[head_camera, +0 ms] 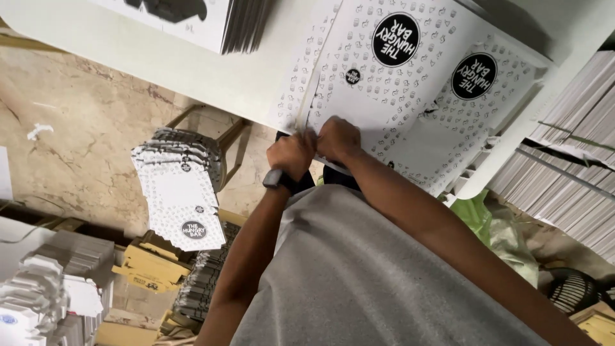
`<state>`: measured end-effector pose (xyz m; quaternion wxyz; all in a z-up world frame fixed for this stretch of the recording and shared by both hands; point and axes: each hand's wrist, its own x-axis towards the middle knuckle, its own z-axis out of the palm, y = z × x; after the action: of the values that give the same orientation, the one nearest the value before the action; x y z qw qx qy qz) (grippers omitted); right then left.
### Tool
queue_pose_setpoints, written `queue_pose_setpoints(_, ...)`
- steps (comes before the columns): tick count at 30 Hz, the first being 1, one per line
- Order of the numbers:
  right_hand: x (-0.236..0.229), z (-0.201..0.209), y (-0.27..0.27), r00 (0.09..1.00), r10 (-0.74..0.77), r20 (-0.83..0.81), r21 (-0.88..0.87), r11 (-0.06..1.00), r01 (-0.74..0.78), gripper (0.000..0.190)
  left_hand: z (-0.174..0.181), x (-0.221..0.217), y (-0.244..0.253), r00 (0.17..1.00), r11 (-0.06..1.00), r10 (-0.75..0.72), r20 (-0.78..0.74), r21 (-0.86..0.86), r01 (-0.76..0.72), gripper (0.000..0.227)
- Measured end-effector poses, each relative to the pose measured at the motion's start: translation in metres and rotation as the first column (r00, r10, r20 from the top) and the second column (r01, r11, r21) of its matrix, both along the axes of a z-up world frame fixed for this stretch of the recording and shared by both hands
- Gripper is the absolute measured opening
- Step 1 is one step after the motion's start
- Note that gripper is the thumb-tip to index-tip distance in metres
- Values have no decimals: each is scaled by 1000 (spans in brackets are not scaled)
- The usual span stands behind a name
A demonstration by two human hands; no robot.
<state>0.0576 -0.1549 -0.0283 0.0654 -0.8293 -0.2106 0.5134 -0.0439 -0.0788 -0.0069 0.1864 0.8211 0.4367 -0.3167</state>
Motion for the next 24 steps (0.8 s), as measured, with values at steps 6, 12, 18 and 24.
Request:
queue_pose_setpoints(6, 2, 32, 8, 1000, -1, 11, 44, 999, 0, 47, -130, -40, -35, 913, 825, 305, 271, 403, -395, 33)
queue_pose_setpoints(12, -61, -32, -7, 488, -839, -240, 937, -69, 342, 44, 89, 32, -30, 800, 918, -353, 485, 344, 196, 44)
queue_pose_setpoints(18, 29, 30, 10, 979, 91, -181, 115, 991, -71, 55, 48, 7, 24, 961, 992, -115, 251, -12, 122, 70)
queue_pose_setpoints(24, 30, -12, -67, 738, -490, -463, 364, 654, 663, 39, 29, 31, 79, 909, 997, 2, 416, -71, 30, 43)
